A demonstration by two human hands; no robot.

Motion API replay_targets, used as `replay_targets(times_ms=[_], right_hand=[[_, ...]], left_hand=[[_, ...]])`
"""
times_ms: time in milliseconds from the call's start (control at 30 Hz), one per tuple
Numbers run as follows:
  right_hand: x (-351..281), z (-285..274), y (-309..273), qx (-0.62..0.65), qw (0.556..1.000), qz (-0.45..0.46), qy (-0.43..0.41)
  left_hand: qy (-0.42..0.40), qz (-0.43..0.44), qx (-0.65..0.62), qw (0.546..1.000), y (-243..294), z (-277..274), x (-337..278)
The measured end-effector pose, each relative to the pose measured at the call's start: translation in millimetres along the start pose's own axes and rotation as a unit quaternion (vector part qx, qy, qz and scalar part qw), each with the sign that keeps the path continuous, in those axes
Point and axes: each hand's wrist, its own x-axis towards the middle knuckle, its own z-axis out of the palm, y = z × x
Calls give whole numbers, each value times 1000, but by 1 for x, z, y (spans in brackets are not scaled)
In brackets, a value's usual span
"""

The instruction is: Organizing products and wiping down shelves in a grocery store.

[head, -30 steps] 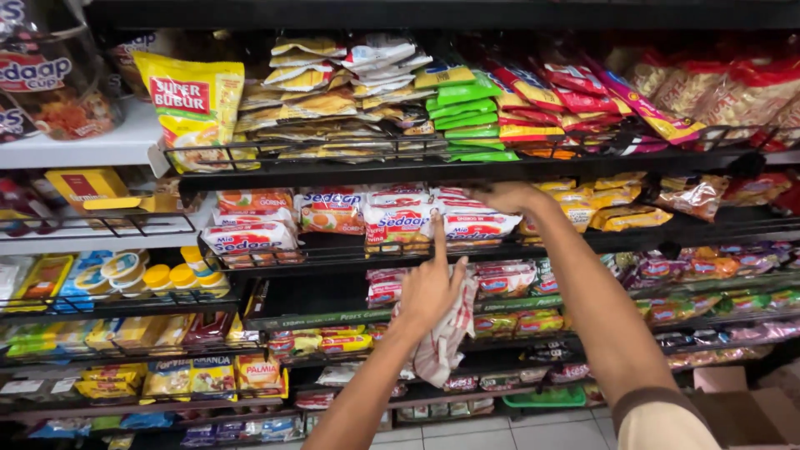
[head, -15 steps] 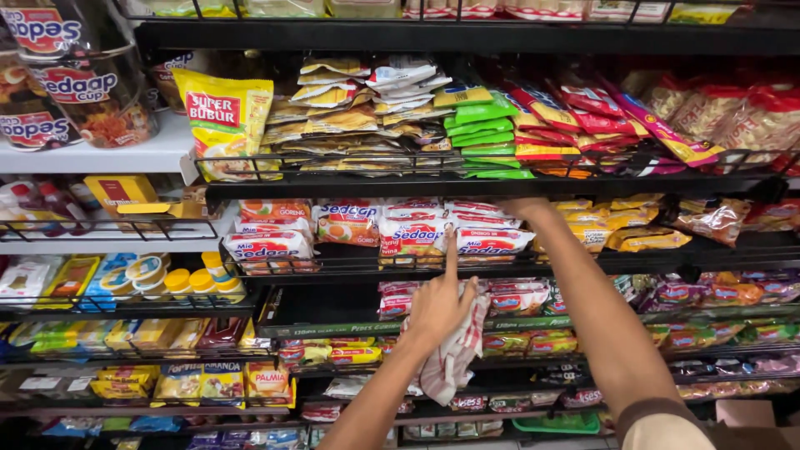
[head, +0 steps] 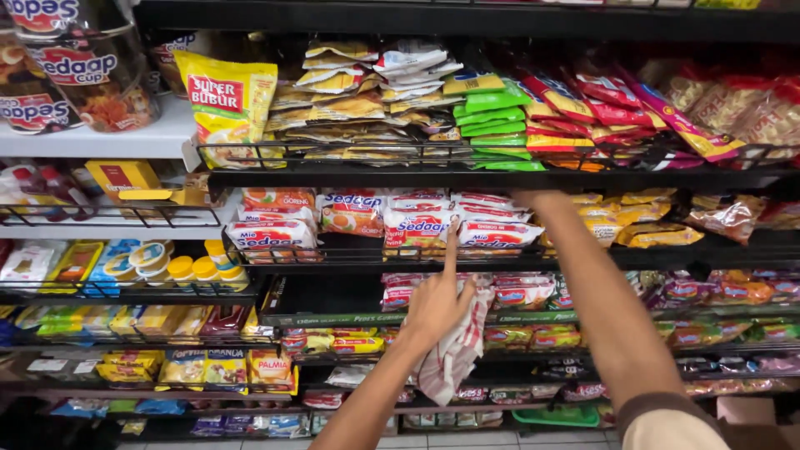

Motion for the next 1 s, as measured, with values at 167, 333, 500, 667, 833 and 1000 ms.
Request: replay_targets(times_ms=[167, 333, 500, 667, 833, 1000], right_hand=[[-3, 31, 17, 72, 997, 23, 3], [-83, -26, -44, 49, 998, 35, -35], [-137, -23, -74, -140, 965, -220, 4], [-132, -38, -57, -44, 987, -137, -71], [-122, -30, -45, -23, 976, -198, -84], [-147, -27, -82, -102, 992, -74, 29]], left_hand=[[14, 18, 4, 1000, 1, 5, -4], [28, 50, 22, 998, 2, 9, 2], [20, 44, 32, 998, 0, 12, 9], [25, 52, 16, 998, -2, 21, 2], [-25, 17, -9, 999, 0, 17, -14], [-26, 3, -31, 999, -12, 11, -37]])
